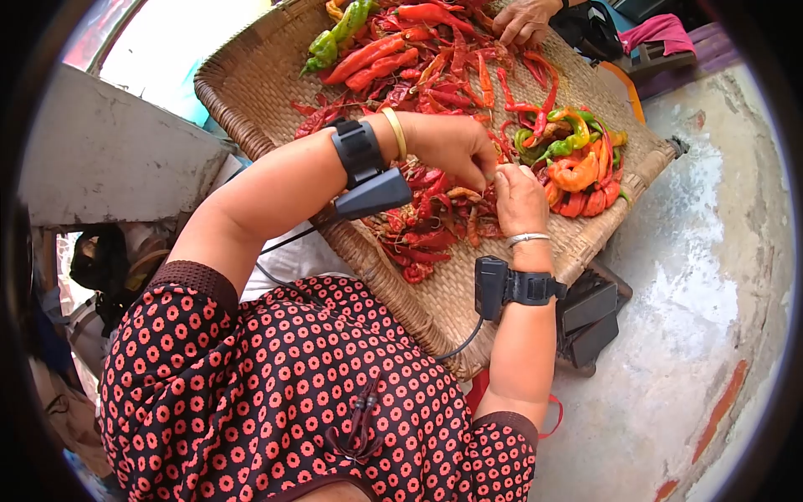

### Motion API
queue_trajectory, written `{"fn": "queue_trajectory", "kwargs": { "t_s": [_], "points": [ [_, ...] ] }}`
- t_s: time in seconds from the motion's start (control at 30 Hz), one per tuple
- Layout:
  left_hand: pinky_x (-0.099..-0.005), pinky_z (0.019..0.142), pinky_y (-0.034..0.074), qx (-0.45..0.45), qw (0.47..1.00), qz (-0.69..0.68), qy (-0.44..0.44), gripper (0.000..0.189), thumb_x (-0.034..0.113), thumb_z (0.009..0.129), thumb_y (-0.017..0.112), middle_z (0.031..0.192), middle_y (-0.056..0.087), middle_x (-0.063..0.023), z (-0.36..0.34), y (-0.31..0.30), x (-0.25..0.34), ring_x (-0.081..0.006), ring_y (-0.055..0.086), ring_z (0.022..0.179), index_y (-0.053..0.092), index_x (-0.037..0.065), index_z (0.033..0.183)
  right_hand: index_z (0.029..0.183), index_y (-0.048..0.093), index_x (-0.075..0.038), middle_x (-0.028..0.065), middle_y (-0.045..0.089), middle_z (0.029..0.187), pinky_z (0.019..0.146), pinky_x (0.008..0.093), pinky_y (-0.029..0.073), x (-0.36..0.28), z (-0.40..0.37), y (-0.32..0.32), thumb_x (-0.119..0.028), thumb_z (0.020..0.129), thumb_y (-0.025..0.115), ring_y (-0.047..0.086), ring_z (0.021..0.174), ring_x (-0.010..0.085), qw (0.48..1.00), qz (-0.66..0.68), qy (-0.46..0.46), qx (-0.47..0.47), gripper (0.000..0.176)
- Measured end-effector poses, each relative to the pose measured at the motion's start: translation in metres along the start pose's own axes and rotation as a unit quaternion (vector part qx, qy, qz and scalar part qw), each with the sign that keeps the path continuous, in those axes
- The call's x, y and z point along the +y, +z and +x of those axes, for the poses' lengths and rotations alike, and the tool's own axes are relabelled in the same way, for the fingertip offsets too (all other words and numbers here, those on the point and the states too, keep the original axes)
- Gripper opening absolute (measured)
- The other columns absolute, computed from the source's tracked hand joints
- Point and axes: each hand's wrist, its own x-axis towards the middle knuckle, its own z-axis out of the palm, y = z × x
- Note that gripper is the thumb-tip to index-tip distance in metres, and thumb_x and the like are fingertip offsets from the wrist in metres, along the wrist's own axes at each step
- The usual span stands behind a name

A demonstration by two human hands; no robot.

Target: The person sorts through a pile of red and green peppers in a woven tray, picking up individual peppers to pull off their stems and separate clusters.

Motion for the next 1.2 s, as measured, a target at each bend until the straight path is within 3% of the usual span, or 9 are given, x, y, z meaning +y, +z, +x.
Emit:
{"fn": "queue_trajectory", "kwargs": {
  "t_s": [0.13, 0.2, 0.23, 0.4, 0.7, 0.93, 1.0, 1.07, 1.2],
  "points": [
    [-0.0234, 0.057, 0.047, 0.221, 0.941, -0.251, -0.053, 0.019, 0.018, 0.081, 0.062, 0.069, 0.060, -0.0013, -0.008, -0.030, 0.004, -0.0076, 0.055, 0.063, 0.062, 0.001, 0.087, 0.090, 0.059, -0.008, 0.0132, 0.056, 0.084, 0.071, 0.0398, 0.044, 0.001, -0.002, 0.003, -0.015, 0.079, 0.056, 0.054, 0.081, 0.0329, 0.999, -0.040, 0.013, -0.014, 0.013],
    [-0.0256, 0.061, 0.048, 0.462, 0.883, -0.067, -0.043, 0.026, 0.021, 0.079, 0.062, 0.074, 0.063, -0.0059, -0.005, -0.038, -0.015, -0.0123, 0.059, 0.066, 0.060, 0.000, 0.094, 0.092, 0.060, -0.010, 0.0123, 0.055, 0.090, 0.073, 0.0391, 0.044, -0.010, -0.001, 0.004, -0.014, 0.078, 0.057, 0.053, 0.086, 0.0317, 0.998, -0.058, -0.032, -0.011, 0.015],
    [-0.0301, 0.066, 0.049, 0.517, 0.832, 0.170, -0.107, 0.035, 0.025, 0.075, 0.064, 0.081, 0.064, -0.0114, -0.008, -0.042, -0.023, -0.0206, 0.062, 0.072, 0.059, 0.002, 0.102, 0.094, 0.060, -0.012, 0.0114, 0.054, 0.096, 0.075, 0.0384, 0.044, -0.017, 0.000, 0.007, -0.013, 0.076, 0.058, 0.052, 0.090, 0.0305, 0.994, -0.076, -0.077, -0.007, 0.018],
    [-0.0351, 0.071, 0.048, 0.215, 0.956, 0.131, -0.151, 0.029, 0.025, 0.073, 0.062, 0.086, 0.063, -0.0130, -0.018, -0.035, -0.012, -0.0281, 0.061, 0.078, 0.064, 0.006, 0.094, 0.104, 0.060, -0.018, 0.0114, 0.047, 0.111, 0.082, 0.0381, 0.041, -0.030, 0.004, 0.032, -0.010, 0.073, 0.056, 0.044, 0.105, 0.0272, 0.958, -0.185, -0.215, 0.032, 0.032],
    [-0.0360, 0.073, 0.047, -0.068, 0.958, 0.235, -0.149, 0.024, 0.020, 0.071, 0.062, 0.087, 0.065, -0.0093, -0.016, -0.019, -0.017, -0.0265, 0.061, 0.082, 0.066, 0.011, 0.092, 0.084, 0.062, -0.013, 0.0057, 0.054, 0.084, 0.072, 0.0373, 0.044, -0.033, 0.005, 0.021, -0.013, 0.068, 0.062, 0.052, 0.087, 0.0254, 0.957, -0.223, -0.174, -0.061, 0.016],
    [-0.0315, 0.061, 0.049, 0.035, 0.991, 0.109, -0.076, 0.029, 0.027, 0.074, 0.065, 0.079, 0.065, -0.0089, -0.011, -0.015, -0.011, -0.0208, 0.061, 0.069, 0.065, 0.008, 0.096, 0.078, 0.062, -0.006, 0.0079, 0.056, 0.082, 0.074, 0.0350, 0.044, -0.011, 0.006, 0.004, -0.010, 0.069, 0.061, 0.054, 0.083, 0.0270, 0.995, 0.066, -0.077, 0.025, 0.009],
    [-0.0289, 0.055, 0.047, 0.026, 0.991, -0.106, -0.078, 0.035, 0.031, 0.075, 0.066, 0.073, 0.064, -0.0079, -0.009, -0.006, -0.010, -0.0165, 0.059, 0.063, 0.064, 0.006, 0.099, 0.080, 0.063, -0.004, 0.0079, 0.059, 0.079, 0.071, 0.0307, 0.045, -0.014, 0.005, -0.004, -0.010, 0.072, 0.061, 0.057, 0.077, 0.0223, 0.994, 0.084, -0.072, 0.017, 0.010],
    [-0.0282, 0.052, 0.047, 0.015, 0.994, -0.074, -0.076, 0.034, 0.028, 0.076, 0.066, 0.073, 0.064, -0.0070, -0.008, -0.006, -0.002, -0.0147, 0.058, 0.060, 0.063, 0.005, 0.101, 0.084, 0.063, -0.002, 0.0082, 0.061, 0.075, 0.066, 0.0265, 0.045, -0.019, 0.003, -0.005, -0.011, 0.076, 0.062, 0.059, 0.070, 0.0159, 0.984, 0.170, 0.043, 0.014, 0.012],
    [-0.0281, 0.054, 0.047, 0.018, 0.993, -0.078, -0.082, 0.032, 0.028, 0.077, 0.065, 0.072, 0.062, -0.0072, -0.002, 0.001, -0.001, -0.0137, 0.056, 0.059, 0.063, 0.003, 0.095, 0.088, 0.063, 0.002, 0.0050, 0.064, 0.078, 0.066, 0.0236, 0.045, -0.018, 0.004, -0.001, -0.010, 0.078, 0.063, 0.057, 0.072, 0.0093, 0.960, 0.268, 0.039, 0.071, 0.015]
  ]
}}
